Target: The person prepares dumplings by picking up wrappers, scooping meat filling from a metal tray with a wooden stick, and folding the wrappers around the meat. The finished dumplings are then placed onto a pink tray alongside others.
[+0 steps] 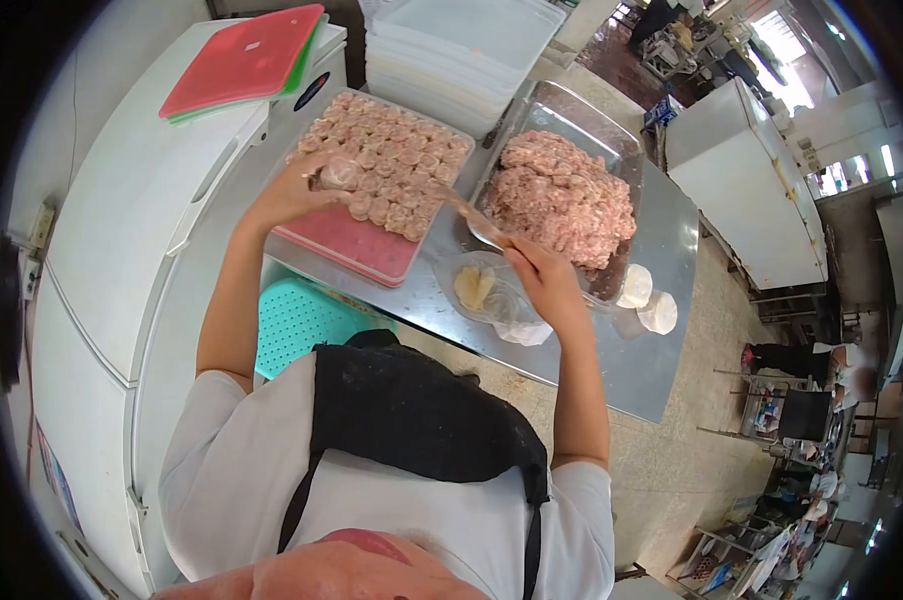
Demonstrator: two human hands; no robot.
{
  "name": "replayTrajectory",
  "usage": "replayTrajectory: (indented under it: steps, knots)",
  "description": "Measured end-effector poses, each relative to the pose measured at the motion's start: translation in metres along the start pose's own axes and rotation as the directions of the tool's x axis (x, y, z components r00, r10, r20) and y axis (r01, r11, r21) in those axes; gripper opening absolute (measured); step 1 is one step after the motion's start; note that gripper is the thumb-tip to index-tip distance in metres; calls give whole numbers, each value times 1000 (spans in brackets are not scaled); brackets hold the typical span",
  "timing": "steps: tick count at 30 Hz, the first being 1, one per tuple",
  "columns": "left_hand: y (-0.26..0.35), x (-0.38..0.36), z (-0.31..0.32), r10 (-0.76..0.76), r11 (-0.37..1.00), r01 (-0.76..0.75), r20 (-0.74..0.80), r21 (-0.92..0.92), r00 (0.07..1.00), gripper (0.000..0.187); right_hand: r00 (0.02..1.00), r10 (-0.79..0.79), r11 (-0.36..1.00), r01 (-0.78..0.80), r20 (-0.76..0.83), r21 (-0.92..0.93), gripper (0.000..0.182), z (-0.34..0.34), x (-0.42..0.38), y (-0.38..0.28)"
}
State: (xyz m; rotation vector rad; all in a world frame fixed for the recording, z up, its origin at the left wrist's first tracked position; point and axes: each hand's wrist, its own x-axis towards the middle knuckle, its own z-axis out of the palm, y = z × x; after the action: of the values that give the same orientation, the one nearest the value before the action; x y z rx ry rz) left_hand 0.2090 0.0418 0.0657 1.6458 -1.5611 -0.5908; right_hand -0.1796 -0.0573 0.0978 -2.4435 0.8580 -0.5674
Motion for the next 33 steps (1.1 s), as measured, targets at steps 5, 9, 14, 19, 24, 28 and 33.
replayTrajectory:
  steps: [5, 9, 14, 19, 24, 28, 33]
  knots:
    - [-60, -25, 0, -49, 944, 75, -88, 322, 995, 62, 892, 451, 820, -395, -42, 414, 26, 8, -53, 35]
    - [-49, -20, 30, -129, 939, 165, -134, 303, 983, 64, 820, 571, 707, -466, -42, 532, 25, 9, -67, 23]
    - [-36, -15, 53, -202, 946, 230, -136, 229, 970, 69, 851, 523, 774, -449, -52, 448, 28, 3, -65, 25]
    - [-84, 0, 72, 61, 933, 31, -241, 358, 969, 73, 918, 395, 917, -389, -49, 89, 26, -24, -56, 38]
    - [-10, -6, 52, -62, 897, 111, -128, 428, 990, 60, 933, 358, 830, -299, 38, -471, 25, -105, -46, 69]
    - [60, -2, 113, 90, 951, -59, -90, 302, 992, 36, 980, 162, 672, -23, 116, -740, 18, -94, -37, 131]
    - [87, 2, 235, -75, 990, 53, 172, 131, 982, 24, 980, 19, 777, 109, 196, -620, 16, -44, -55, 130]
